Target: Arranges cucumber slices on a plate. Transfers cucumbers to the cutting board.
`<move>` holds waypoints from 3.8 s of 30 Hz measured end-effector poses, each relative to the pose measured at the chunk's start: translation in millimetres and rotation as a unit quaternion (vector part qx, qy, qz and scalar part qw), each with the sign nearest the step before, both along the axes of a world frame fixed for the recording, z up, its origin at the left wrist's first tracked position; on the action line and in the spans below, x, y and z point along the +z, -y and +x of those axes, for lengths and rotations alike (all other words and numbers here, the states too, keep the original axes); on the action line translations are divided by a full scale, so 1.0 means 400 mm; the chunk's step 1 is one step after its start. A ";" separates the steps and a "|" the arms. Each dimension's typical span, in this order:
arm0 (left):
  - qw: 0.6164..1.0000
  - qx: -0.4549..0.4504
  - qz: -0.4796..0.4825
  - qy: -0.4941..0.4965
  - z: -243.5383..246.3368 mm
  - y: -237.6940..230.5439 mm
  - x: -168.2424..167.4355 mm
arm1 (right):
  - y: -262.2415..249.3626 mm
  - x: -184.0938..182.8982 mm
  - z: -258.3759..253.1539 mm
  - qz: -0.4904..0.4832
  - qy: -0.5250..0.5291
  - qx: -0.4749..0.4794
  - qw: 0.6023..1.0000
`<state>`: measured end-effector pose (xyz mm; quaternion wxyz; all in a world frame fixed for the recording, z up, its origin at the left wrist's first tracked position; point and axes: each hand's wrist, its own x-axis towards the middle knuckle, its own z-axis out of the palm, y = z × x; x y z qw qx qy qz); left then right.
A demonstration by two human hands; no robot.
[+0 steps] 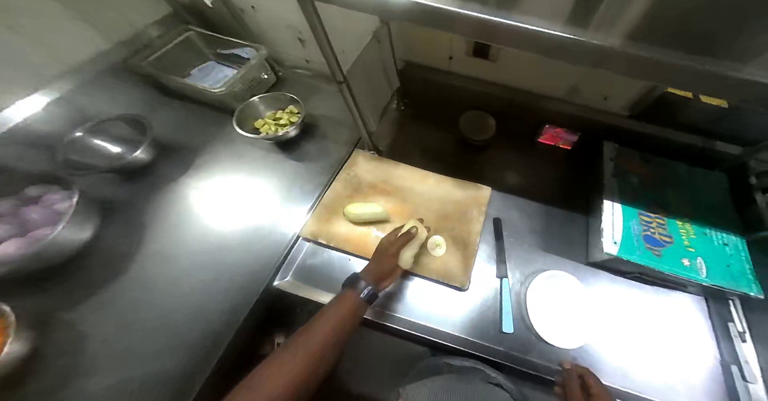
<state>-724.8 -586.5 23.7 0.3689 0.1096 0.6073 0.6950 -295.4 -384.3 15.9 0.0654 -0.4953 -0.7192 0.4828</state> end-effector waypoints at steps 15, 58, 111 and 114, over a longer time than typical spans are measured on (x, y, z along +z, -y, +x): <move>0.913 -0.274 0.021 0.301 0.407 -0.132 -0.039 | -0.018 0.042 -0.276 -0.219 -0.092 0.134 0.962; 0.834 -0.338 -0.370 -0.230 0.549 -0.443 -0.089 | -0.344 -0.117 -0.262 0.035 -0.005 0.123 0.992; 0.726 -0.375 -0.506 -0.278 0.618 -0.499 -0.076 | -0.399 -0.116 -0.254 0.054 -0.067 0.121 0.989; 0.729 -0.372 -0.504 -0.278 0.619 -0.497 -0.080 | -0.400 -0.114 -0.257 0.055 -0.049 0.117 0.990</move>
